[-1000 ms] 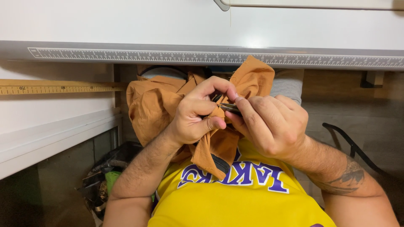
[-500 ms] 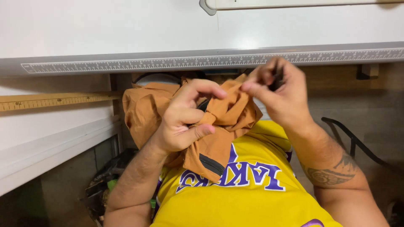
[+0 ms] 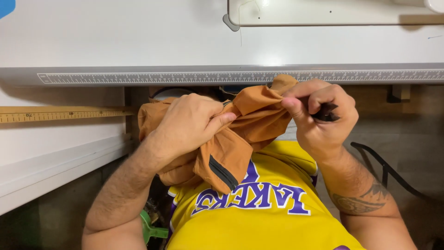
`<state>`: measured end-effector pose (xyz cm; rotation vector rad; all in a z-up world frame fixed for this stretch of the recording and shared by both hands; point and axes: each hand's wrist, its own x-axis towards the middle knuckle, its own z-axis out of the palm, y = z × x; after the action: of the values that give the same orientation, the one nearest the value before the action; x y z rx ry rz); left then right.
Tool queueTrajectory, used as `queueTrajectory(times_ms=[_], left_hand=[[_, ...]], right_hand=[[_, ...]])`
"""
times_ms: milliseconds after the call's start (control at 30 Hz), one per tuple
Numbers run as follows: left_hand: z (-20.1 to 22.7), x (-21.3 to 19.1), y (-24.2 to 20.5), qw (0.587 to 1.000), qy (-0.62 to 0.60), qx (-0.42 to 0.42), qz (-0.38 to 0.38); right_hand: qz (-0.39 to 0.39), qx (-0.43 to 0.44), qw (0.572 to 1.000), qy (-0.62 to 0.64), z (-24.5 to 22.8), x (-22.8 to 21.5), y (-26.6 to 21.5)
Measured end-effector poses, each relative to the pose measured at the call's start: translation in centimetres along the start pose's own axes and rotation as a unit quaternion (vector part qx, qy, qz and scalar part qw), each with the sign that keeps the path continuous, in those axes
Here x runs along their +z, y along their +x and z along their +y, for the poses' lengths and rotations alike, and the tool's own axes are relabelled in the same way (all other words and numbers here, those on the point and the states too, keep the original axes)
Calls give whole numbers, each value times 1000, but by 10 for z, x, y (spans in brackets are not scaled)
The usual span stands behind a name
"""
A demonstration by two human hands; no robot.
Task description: Trimming excess threads from a brown fabric or leather item using thread snips at a sewing station.
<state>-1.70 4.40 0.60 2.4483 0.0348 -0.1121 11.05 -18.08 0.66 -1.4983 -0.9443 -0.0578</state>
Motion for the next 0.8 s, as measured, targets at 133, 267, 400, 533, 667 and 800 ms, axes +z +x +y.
queueTrajectory(times_ms=[133, 267, 400, 533, 667, 800], left_hand=[[15, -23, -1, 967, -129, 215, 51], [25, -14, 6, 900, -315, 301, 24], [27, -9, 10, 875, -341, 339, 57], [23, -5, 10, 880, -350, 316, 58], [26, -2, 11, 882, -349, 313, 49], [28, -5, 8, 886, -343, 309, 51]], right_hand=[[48, 103, 992, 55, 32, -9, -4], [13, 166, 983, 74, 33, 8, -1], [-49, 143, 988, -41, 20, 4, 4], [-138, 2, 975, -174, -14, -13, 3], [-207, -106, 945, -230, -31, -7, -8], [-185, -158, 935, -258, -36, -1, -3]])
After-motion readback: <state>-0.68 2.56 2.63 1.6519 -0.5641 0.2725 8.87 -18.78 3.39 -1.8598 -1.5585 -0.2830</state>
